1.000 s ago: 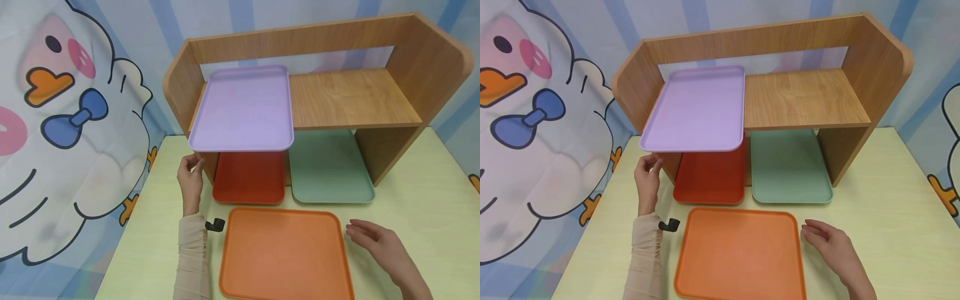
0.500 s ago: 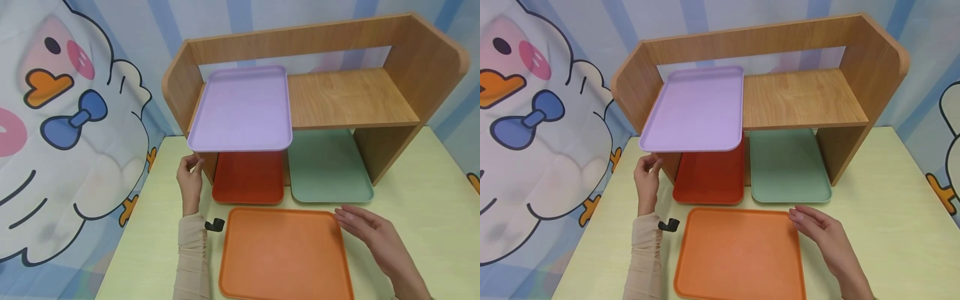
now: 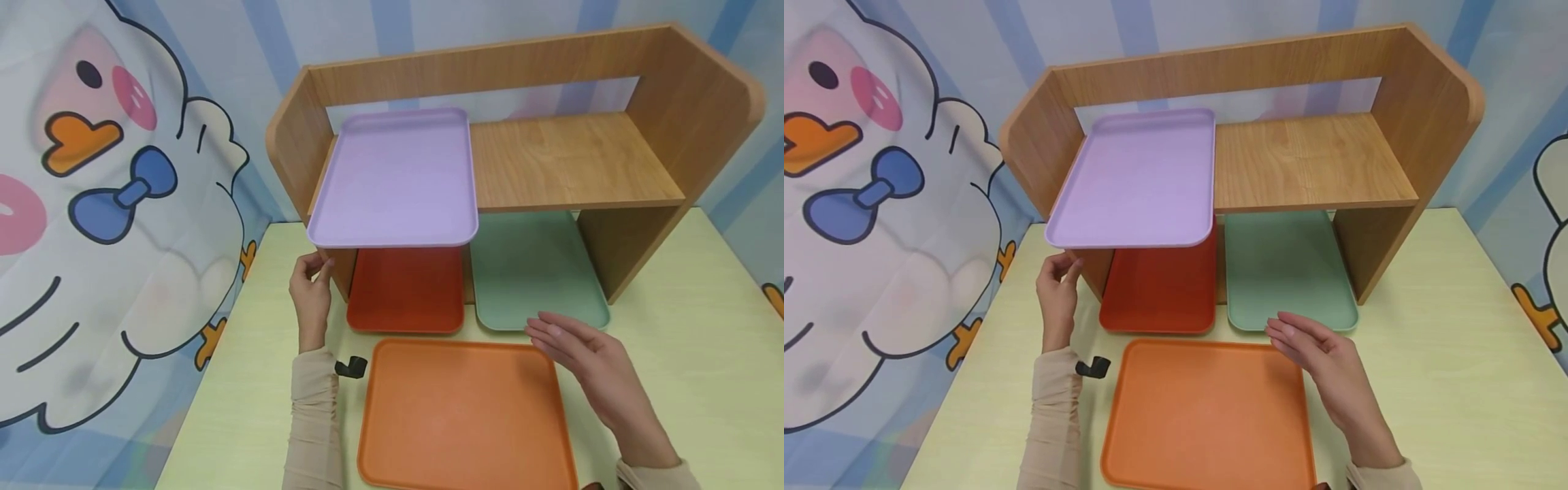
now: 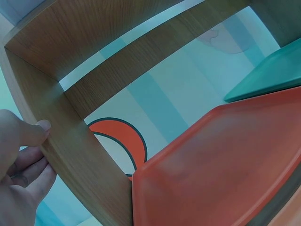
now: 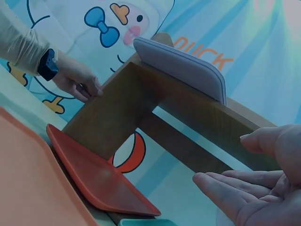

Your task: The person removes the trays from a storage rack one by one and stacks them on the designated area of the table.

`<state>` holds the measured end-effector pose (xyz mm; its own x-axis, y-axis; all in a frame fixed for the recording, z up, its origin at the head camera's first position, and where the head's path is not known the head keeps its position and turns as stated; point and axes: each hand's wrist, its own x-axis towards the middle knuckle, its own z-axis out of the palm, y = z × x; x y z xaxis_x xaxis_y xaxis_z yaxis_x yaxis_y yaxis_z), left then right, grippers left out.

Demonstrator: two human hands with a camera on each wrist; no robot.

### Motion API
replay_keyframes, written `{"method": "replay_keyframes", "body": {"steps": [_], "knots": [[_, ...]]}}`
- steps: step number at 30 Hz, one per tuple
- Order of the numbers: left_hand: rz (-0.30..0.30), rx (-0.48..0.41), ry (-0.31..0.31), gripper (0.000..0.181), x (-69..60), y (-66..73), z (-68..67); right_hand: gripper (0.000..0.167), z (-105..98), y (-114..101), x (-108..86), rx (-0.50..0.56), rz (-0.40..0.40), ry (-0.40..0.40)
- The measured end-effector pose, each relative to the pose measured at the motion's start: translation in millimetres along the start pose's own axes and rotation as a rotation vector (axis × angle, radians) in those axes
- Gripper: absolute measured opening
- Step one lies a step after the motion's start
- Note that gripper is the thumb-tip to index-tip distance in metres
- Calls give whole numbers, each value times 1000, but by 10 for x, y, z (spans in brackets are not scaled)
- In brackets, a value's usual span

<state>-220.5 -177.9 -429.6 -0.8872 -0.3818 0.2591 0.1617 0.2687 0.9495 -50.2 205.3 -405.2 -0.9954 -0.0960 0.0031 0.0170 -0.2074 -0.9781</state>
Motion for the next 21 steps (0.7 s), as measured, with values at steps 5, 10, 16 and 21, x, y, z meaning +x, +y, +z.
{"method": "replay_keyframes", "body": {"steps": [5, 10, 16, 21], "knots": [[9, 0, 1, 21, 1, 0, 11, 41, 61, -31, 54, 32, -38, -10], [14, -3, 4, 21, -3, 5, 20, 43, 149, -72, 140, 63, -67, -13], [5, 0, -1, 22, -12, 4, 27, 50, 259, -143, 239, 110, -75, 4], [3, -12, 12, 21, -17, 13, 15, 47, 350, -184, 307, 150, -91, -4]]}}
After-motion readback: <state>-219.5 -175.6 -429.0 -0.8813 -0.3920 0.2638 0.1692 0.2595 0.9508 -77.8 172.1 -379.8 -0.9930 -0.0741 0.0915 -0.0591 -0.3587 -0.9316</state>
